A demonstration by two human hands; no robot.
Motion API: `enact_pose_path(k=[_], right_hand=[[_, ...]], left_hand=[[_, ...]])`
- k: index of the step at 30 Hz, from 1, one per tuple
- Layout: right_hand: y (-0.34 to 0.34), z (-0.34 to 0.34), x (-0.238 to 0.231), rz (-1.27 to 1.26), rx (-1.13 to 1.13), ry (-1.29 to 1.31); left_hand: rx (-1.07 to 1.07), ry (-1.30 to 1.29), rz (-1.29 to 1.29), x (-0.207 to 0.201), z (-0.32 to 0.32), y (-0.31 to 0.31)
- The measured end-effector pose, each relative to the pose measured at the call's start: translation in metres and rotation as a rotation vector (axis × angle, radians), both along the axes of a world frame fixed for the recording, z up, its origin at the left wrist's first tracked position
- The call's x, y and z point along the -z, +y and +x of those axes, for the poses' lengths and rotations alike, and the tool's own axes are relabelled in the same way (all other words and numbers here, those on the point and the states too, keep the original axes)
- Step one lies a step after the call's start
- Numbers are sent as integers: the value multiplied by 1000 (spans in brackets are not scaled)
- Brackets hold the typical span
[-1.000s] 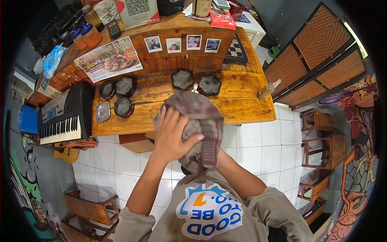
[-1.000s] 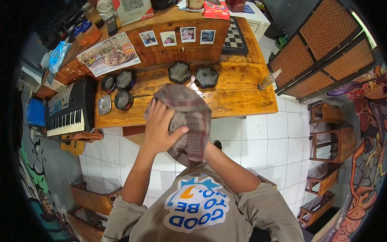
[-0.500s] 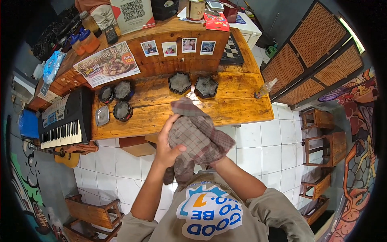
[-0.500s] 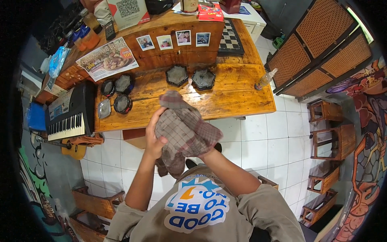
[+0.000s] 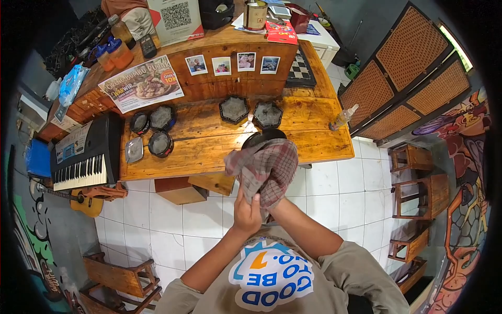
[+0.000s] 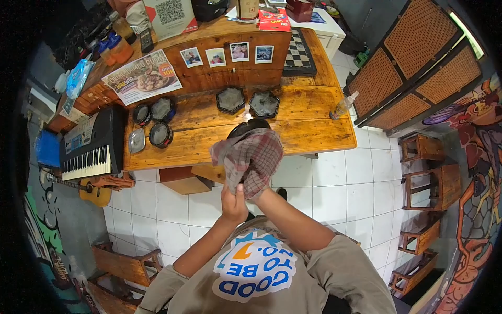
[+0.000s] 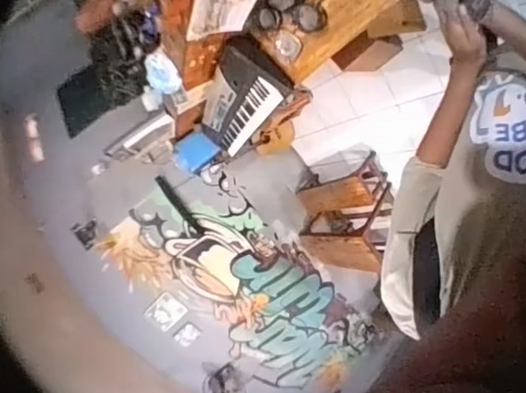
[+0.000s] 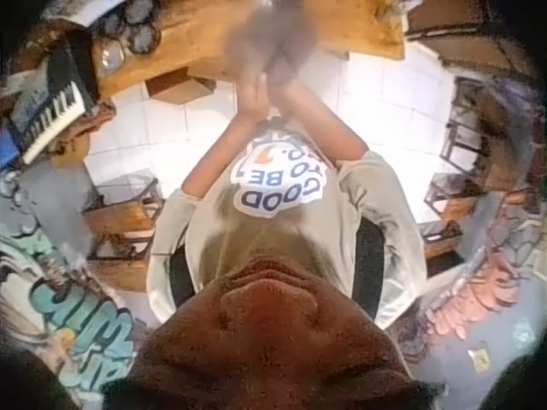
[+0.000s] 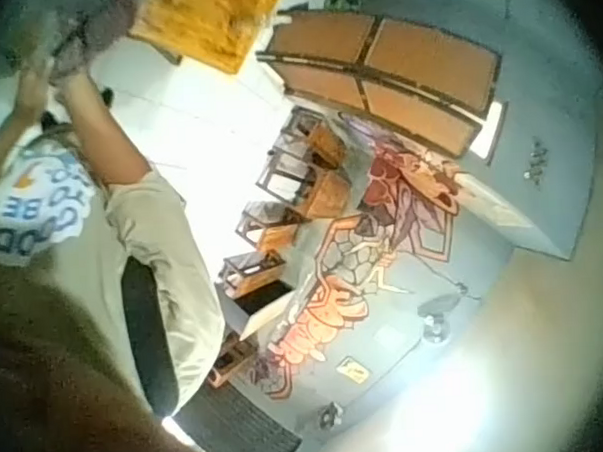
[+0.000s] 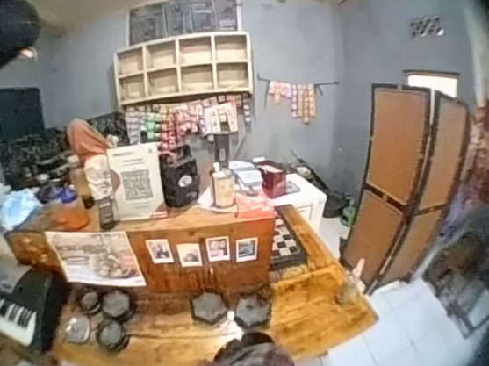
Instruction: Cleaning a wooden counter, a chessboard, and several ashtrays with a spray bottle and cloth.
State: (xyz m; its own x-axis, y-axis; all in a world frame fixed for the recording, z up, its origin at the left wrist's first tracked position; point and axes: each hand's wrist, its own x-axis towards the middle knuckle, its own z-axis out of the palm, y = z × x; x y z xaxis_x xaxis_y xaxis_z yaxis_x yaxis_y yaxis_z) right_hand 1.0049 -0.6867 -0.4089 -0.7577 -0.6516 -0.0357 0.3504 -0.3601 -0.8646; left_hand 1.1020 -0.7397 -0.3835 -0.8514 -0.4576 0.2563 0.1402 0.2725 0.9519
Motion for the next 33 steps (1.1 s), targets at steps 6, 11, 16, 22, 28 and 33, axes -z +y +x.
enact_pose_path(k=[6,11,16,22,28,33], right_hand=[[-5,-15,-29,409,209,458],[10,-34,60,51,-45,591],[35,-11,19,-294,-194,51],[17,-8,-75,-116,87,-563],[-2,-10,-74,-208,380,-603],[-7,-8,-73,-255,404,-666]], left_hand=[[189,125,-660,-34,-7,-13],[199,63,-745,-89,-40,-28],[193,-209,-115,-96,-29,-77],[9,-53,418,-41,-25,-72],[-85,47,295,-35,-18,-32],[-55,8,427,-40,-39,-36]])
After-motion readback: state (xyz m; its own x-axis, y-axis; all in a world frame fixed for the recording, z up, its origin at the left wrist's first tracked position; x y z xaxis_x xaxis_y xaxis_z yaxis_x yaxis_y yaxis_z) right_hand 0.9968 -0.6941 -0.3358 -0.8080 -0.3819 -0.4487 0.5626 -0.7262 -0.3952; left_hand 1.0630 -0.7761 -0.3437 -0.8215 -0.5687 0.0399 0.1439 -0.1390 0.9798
